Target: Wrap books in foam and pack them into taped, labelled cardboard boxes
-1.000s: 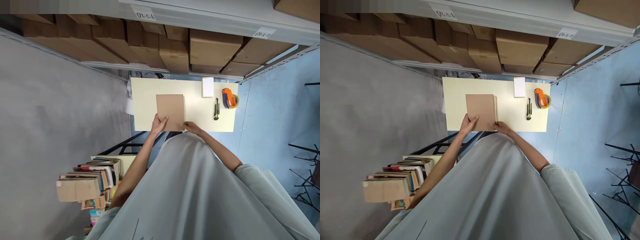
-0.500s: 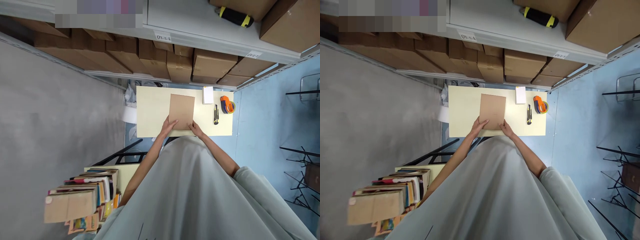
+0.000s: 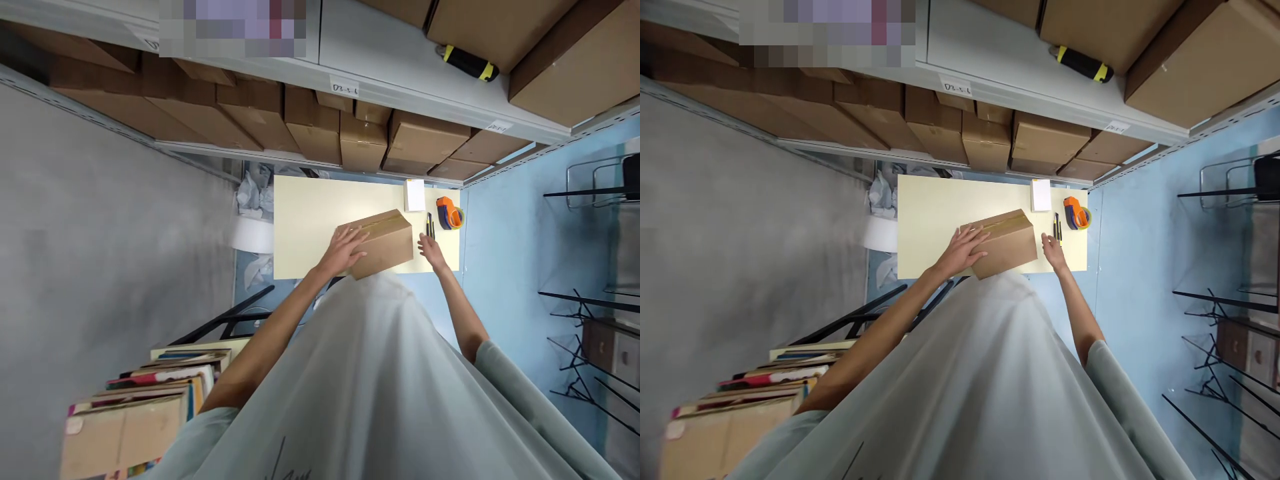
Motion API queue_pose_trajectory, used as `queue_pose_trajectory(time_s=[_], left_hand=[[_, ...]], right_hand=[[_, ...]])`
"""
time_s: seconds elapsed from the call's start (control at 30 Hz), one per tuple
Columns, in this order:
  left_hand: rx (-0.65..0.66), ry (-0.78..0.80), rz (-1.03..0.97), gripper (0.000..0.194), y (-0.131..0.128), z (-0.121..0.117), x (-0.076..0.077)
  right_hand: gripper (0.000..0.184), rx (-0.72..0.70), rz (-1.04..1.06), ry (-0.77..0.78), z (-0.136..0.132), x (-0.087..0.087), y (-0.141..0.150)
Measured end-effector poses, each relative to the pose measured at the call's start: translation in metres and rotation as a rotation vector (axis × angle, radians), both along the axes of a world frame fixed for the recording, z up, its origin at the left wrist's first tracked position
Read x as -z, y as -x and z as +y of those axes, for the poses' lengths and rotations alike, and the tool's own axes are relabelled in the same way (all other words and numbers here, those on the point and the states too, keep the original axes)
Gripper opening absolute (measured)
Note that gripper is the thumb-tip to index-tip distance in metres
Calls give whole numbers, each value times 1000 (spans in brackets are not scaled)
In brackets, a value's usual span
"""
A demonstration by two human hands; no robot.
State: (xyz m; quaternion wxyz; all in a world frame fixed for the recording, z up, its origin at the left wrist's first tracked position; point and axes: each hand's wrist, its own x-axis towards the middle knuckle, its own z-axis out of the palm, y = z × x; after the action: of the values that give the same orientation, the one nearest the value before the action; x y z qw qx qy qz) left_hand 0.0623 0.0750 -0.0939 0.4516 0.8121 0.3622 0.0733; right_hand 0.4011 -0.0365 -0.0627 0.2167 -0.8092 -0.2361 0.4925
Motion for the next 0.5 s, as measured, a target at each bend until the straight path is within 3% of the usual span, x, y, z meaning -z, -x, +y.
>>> queue_pose_trajectory(time_s=[0.13,0.23,0.33,0.4,0.5], left_hand=[[-163,99,22,61,-10,-19,1],[-256,165,-73,62,-10,-24,3],[-548,159,-171,71,-6,-20,8],[-772,197,-237,88,-4,-14,13],[-892,316,-290,106,-1,-2,22]], right_hand=[[72,73,149,5,38,-11,1],[60,93,160,18,58,-10,10],[51,44,212,-131,59,-5,17],[55,-7,231,-257,53,0,22],[72,-33,202,-340,40,11,32]])
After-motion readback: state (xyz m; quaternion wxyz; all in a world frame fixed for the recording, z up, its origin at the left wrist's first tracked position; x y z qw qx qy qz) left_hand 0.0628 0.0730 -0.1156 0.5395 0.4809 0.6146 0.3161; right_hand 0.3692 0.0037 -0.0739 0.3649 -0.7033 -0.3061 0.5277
